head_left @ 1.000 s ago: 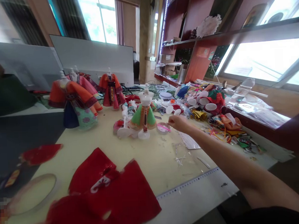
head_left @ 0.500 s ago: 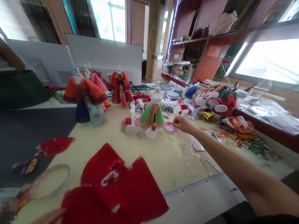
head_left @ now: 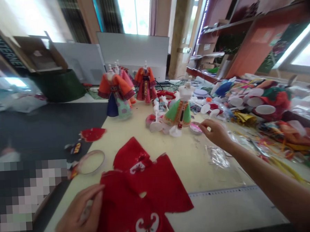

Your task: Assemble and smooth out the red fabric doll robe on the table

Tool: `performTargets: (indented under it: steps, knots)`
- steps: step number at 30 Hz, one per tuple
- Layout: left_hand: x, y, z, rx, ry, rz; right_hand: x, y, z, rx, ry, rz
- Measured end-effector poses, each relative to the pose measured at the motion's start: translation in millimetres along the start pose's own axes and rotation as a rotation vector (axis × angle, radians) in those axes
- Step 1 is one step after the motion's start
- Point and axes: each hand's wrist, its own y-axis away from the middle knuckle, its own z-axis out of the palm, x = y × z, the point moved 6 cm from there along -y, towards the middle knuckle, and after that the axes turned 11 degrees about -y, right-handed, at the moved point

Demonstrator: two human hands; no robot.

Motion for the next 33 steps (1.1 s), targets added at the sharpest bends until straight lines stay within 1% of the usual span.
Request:
performTargets:
  steps: [1,3,4,5,6,7,9,10,13,16,18,20,23,25,28,31,33]
  knots:
    - [7,-3,-3.9,0.007,-0.020,0.045,-19,10,5,-0.024,-0.042,-0.059]
    - [20,-15,-6.1,-0.017,-0.053,0.159,-60,29,21,-0.137,-0.120,-0.193]
    - [26,-24,-4.9,-0.030,-0.067,0.222,-80,37,29,-0.187,-0.146,-0.251]
    - [32,-33,-0.2,-0.069,-0.094,0.274,-99,45,40,-0.257,-0.150,-0.307]
    - [36,-44,5.8,-0.094,-0.138,0.305,-115,51,53,-0.354,-0.113,-0.355]
    - [40,-55,15.1,-0.141,-0.202,0.329,-127,55,64,-0.427,-0.072,-0.369]
    - [46,-74,41.8,-0.296,-0.427,0.398,-142,55,83,-0.486,-0.015,-0.350]
    - [49,-82,52.5,-0.327,-0.469,0.418,-145,53,89,-0.488,0.005,-0.325]
    - [59,-98,76.8,-0.379,-0.536,0.464,-144,47,101,-0.483,0.053,-0.248]
    - [71,-110,87.1,-0.400,-0.562,0.511,-133,49,99,-0.484,0.071,-0.181]
    - [83,-122,87.6,-0.363,-0.566,0.526,-123,52,92,-0.470,0.062,-0.136]
    - [96,-136,87.9,-0.295,-0.561,0.519,-114,56,84,-0.448,0.045,-0.086]
    - [107,-150,95.9,-0.211,-0.528,0.494,-105,60,76,-0.418,0.018,-0.023]
    - [106,-152,105.4,-0.192,-0.493,0.477,-102,63,74,-0.407,0.001,-0.004]
    - [96,-153,115.7,-0.187,-0.422,0.438,-100,66,72,-0.398,-0.027,0.007]
    - [88,-160,114.9,-0.163,-0.325,0.384,-95,68,72,-0.399,-0.056,0.038]
    - [88,-168,112.1,-0.143,-0.238,0.355,-91,69,72,-0.405,-0.077,0.069]
